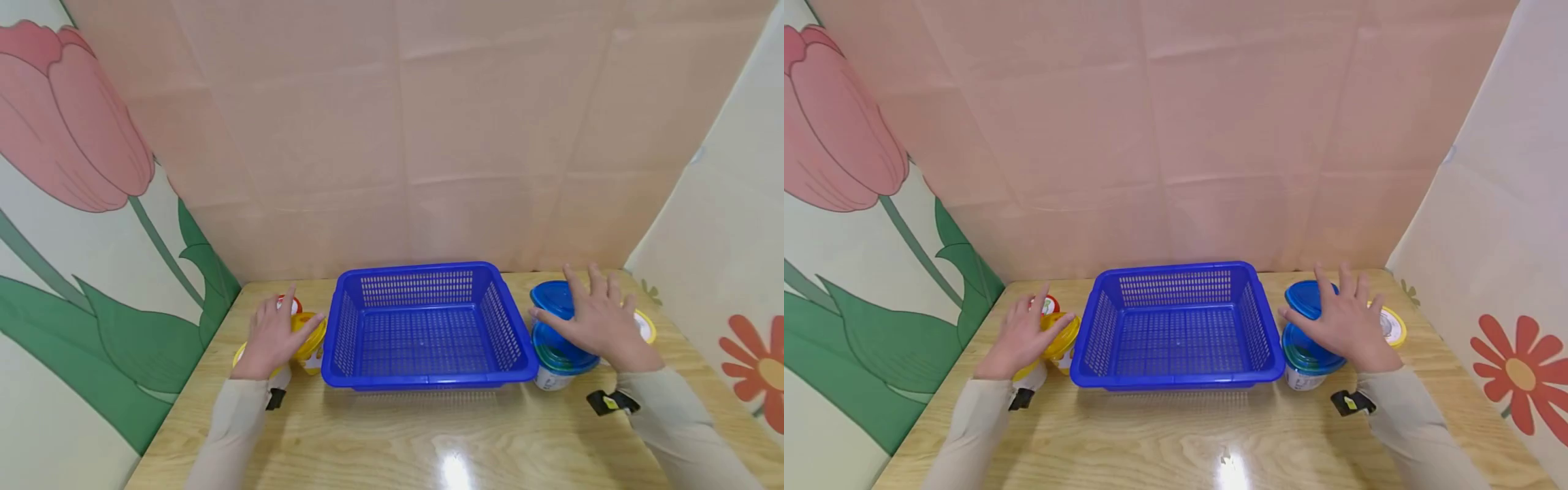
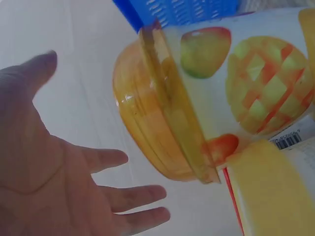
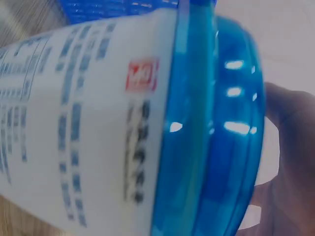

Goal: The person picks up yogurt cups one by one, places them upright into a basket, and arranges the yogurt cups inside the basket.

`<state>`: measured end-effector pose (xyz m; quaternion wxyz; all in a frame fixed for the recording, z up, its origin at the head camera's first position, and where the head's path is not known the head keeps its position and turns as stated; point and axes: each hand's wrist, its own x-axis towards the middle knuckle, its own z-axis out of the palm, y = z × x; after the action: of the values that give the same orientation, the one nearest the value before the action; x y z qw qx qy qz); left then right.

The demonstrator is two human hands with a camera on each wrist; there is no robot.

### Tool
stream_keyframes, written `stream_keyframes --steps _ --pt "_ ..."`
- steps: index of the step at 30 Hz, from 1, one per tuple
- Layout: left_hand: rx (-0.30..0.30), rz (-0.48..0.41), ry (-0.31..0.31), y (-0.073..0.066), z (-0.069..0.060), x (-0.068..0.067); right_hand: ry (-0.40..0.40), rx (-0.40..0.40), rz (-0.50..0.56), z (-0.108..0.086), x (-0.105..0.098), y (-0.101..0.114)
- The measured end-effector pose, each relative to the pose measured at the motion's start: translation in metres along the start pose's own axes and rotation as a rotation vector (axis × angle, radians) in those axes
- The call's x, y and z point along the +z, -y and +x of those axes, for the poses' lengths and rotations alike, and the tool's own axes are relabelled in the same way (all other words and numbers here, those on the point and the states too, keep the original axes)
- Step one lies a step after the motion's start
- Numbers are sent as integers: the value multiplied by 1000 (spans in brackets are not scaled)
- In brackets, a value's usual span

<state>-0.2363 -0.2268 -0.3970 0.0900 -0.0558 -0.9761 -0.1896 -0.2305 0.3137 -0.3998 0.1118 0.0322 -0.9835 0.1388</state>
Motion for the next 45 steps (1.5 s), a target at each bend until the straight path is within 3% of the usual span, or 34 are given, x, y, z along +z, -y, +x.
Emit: stream_keyframes --steps 4,9,12,18,22,27,32,40,45 --pt "31 -5 -28 3 -4 2 -90 -47 10 -6 -3 10" --pt "-6 33 -33 8 -11 0 -215 -95 31 -13 -9 33" --pt "-21 49 -16 9 -16 -2 -251 -125 54 -18 -13 49" --pt "-16 47 33 12 -20 -5 -126 -138 69 -23 -14 76" --pt "-2 43 37 15 -22 -3 -34 -95 41 -21 -8 88" --pt "-9 41 40 18 -21 1 23 -45 29 -20 2 96" --pt "-14 39 55 21 -21 4 49 -21 44 -24 11 96" --pt "-24 30 70 19 -21 3 0 -6 28 -29 14 90" --pt "-35 34 81 18 -20 3 8 3 26 -30 14 83"
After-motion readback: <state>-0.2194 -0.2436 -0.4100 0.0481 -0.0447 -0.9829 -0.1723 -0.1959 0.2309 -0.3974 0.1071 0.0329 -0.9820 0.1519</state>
